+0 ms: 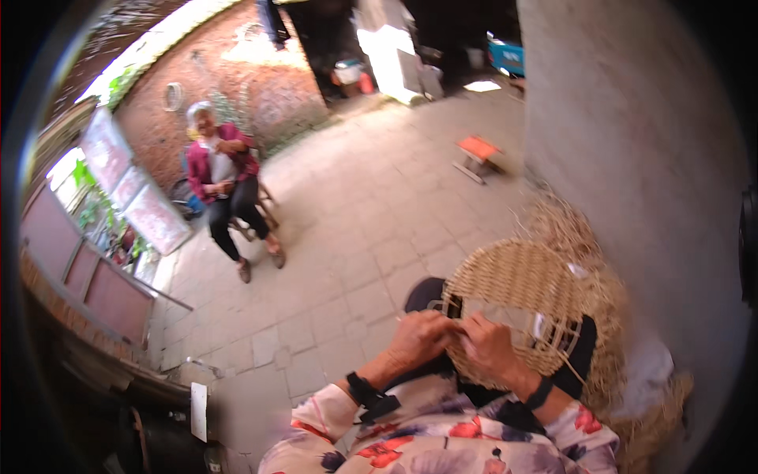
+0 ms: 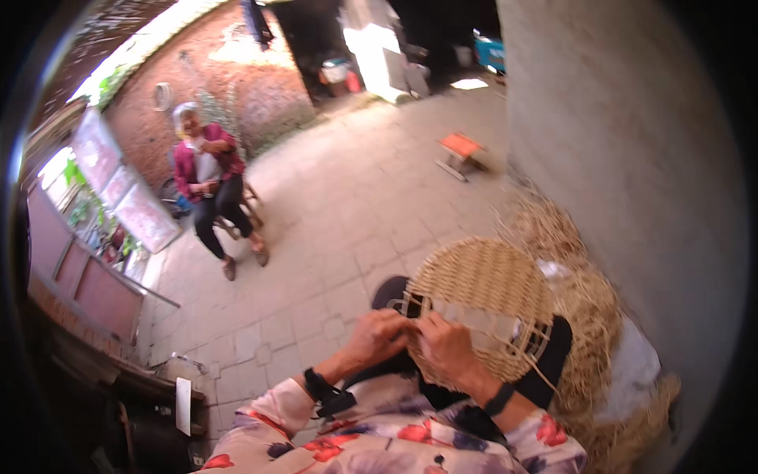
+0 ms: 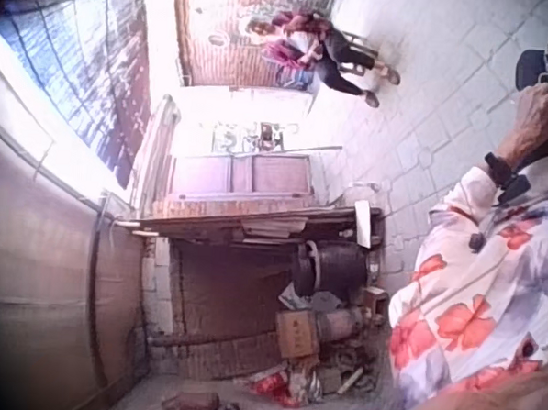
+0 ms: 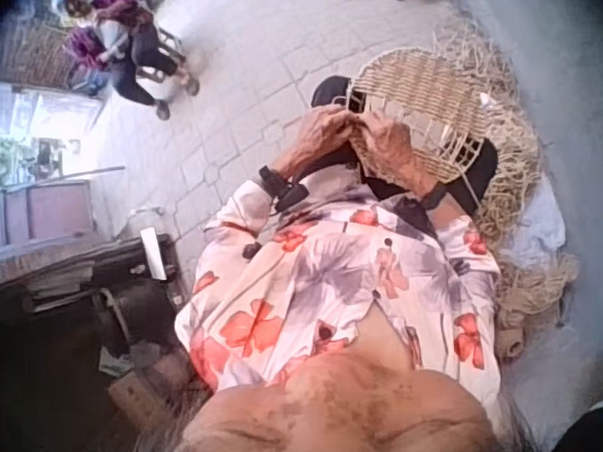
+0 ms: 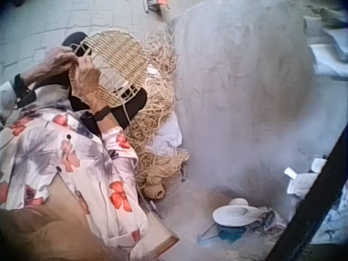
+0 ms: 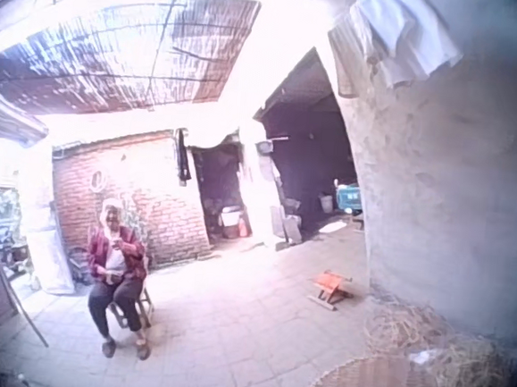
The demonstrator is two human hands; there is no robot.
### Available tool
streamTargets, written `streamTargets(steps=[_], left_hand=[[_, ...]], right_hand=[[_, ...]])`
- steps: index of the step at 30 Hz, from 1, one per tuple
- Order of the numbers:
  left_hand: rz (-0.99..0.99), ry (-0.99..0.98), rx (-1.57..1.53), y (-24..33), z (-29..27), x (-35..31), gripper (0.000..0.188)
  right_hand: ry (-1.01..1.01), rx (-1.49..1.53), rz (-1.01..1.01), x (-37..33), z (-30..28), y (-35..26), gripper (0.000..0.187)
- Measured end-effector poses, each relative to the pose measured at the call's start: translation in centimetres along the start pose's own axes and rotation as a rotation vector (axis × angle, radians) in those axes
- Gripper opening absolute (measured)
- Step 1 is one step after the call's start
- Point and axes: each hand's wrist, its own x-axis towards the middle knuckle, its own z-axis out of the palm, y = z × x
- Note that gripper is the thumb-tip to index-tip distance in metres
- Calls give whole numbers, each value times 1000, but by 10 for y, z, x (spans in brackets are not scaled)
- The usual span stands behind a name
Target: The recorder is weaving a round basket using thin wooden or bamboo strips.
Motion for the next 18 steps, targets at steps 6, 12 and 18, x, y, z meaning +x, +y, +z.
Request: streamTargets(steps=[6,12,18], left_hand=[[-408,190,-442,-4,1,-19,9],[-854,5,-634,-14,-1,-39,16],[-435,170,-207,-2,3,-21,14]], right_hand=[[29,55,40,5,3,-2,9],[9,143,95,-2,5,6,7],[-12,114,108,4,5,2,7]])
